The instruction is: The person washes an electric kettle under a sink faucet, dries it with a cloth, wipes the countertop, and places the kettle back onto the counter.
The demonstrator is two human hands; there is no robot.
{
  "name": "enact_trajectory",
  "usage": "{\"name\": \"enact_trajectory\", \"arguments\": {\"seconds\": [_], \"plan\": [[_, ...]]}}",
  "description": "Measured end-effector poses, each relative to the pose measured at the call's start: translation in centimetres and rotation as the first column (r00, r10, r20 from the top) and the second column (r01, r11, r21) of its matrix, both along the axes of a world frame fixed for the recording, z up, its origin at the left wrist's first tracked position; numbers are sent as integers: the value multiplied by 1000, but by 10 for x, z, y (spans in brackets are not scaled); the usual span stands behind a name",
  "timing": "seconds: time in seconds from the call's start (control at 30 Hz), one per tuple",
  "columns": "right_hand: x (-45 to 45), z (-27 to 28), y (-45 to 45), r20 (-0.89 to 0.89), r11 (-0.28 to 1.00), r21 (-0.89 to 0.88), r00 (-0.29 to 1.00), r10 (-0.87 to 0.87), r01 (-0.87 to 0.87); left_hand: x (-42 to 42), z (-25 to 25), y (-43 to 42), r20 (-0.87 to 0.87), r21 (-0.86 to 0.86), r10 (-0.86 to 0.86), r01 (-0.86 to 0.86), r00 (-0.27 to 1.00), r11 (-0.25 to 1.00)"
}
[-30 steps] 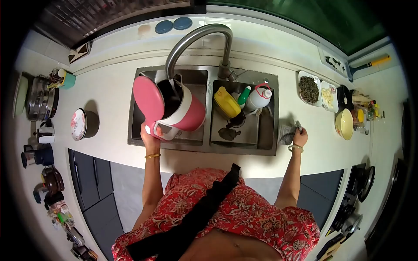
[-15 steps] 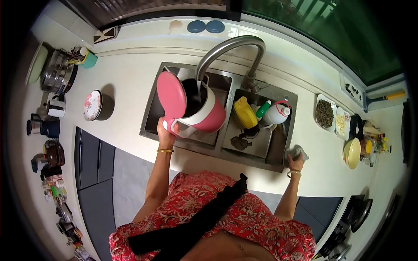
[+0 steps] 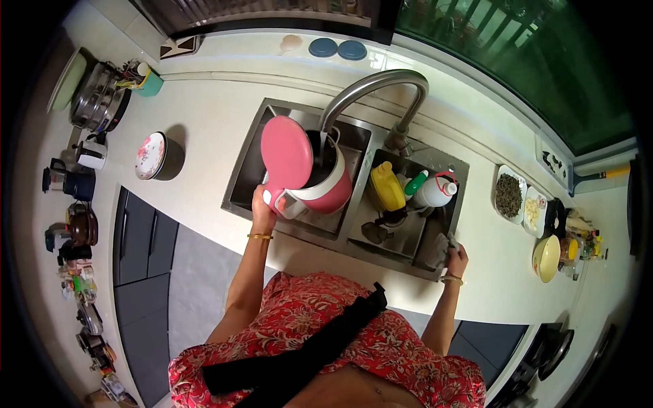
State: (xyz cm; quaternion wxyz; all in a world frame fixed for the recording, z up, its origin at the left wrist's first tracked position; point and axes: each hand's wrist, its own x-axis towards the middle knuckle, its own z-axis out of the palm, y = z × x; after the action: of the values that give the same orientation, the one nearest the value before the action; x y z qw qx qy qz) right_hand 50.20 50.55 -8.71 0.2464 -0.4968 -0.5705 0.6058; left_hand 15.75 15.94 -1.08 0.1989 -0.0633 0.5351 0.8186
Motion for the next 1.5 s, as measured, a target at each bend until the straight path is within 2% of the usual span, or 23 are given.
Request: {"name": "enact_trajectory", "arguments": {"seconds": [0.03, 0.13, 0.2, 0.23, 0.33, 0.37, 0.43, 0.5, 0.57, 0.6, 0.63, 0.67, 0.7, 0.77, 0.8, 0.83, 0.9, 0.93, 0.97, 1.03, 1.3, 1.43, 1.5], "plan": [[-11, 4, -2, -44, 996, -13, 995, 85, -85, 1, 7, 4, -1, 3, 1, -1, 1000, 1000], [-52, 31, -25, -143, 986, -116, 984, 103, -120, 3, 19, 9, 61, -29, 6, -5, 998, 1000], [-70, 42, -32, -288, 950, -151, 932, 221, -272, 3, 17, 6, -8, -15, -69, 69, 998, 998], [-75, 44, -32, -284, 951, -155, 934, 216, -267, 3, 18, 6, -3, -18, -73, 73, 997, 997], [-73, 57, -40, -73, 905, -11, 903, 424, -425, 1, 15, 10, 104, 11, 81, -83, 991, 996], [-70, 66, -44, 53, 875, 25, 875, 482, -484, 0, 13, 7, 130, 7, 54, -56, 990, 998], [-56, 64, -55, 148, 881, -20, 870, 471, -474, 0, 8, 2, 1, 131, -88, 87, 996, 988], [-41, 61, -71, 475, 727, 66, 662, 579, -683, 3, 11, 9, -14, 0, 10, -10, 1000, 1000], [-20, 36, -92, 575, 589, 155, 557, 599, -793, 5, 15, 15, -72, -19, 3, -4, 997, 1000], [-12, 24, -99, 584, 469, 157, 465, 666, -869, 5, 18, 18, -68, -35, 46, -48, 997, 998], [-4, 24, -112, 576, 465, 302, 548, 607, -832, 5, 23, 23, -65, -52, 92, -95, 994, 994], [0, 23, -118, 543, 542, 273, 593, 595, -794, 5, 29, 32, 3, -67, 237, -236, 972, 969], [1, 27, -123, 510, 615, 240, 637, 578, -751, 5, 26, 29, 7, -73, 234, -232, 972, 970], [3, 26, -124, 490, 672, 176, 656, 574, -719, 0, 19, 20, -48, 5, 3, -3, 999, 1000], [-2, 25, -123, 466, 717, 122, 678, 568, -686, -2, 17, 20, -34, 27, 15, -14, 999, 1000], [-5, 27, -121, 458, 714, 130, 680, 572, -688, -3, 16, 20, -46, 27, 19, -18, 999, 999], [-10, 34, -116, 462, 712, 1, 632, 622, -702, -1, 13, 22, -127, -69, 62, -71, 990, 995], [-13, 37, -113, 539, 659, 2, 555, 633, -752, 0, 11, 24, -157, -77, 93, -106, 983, 991], [-13, 33, -112, 533, 649, 11, 553, 640, -761, -1, 12, 21, -178, -50, 23, -32, 984, 998], [-11, 27, -114, 612, 589, 231, 586, 531, -774, 3, 13, 21, -186, -132, 52, -77, 981, 988], [-12, 27, -115, 603, 615, 233, 608, 517, -754, 1, 4, 13, -16, -20, 28, -28, 999, 999], [-12, 25, -112, 614, 610, 200, 584, 532, -767, 2, -6, 18, -117, -164, 169, -187, 979, 969], [-10, 21, -113, 624, 566, 246, 575, 529, -787, -1, -13, 12, -126, -144, 119, -137, 985, 980]]}}
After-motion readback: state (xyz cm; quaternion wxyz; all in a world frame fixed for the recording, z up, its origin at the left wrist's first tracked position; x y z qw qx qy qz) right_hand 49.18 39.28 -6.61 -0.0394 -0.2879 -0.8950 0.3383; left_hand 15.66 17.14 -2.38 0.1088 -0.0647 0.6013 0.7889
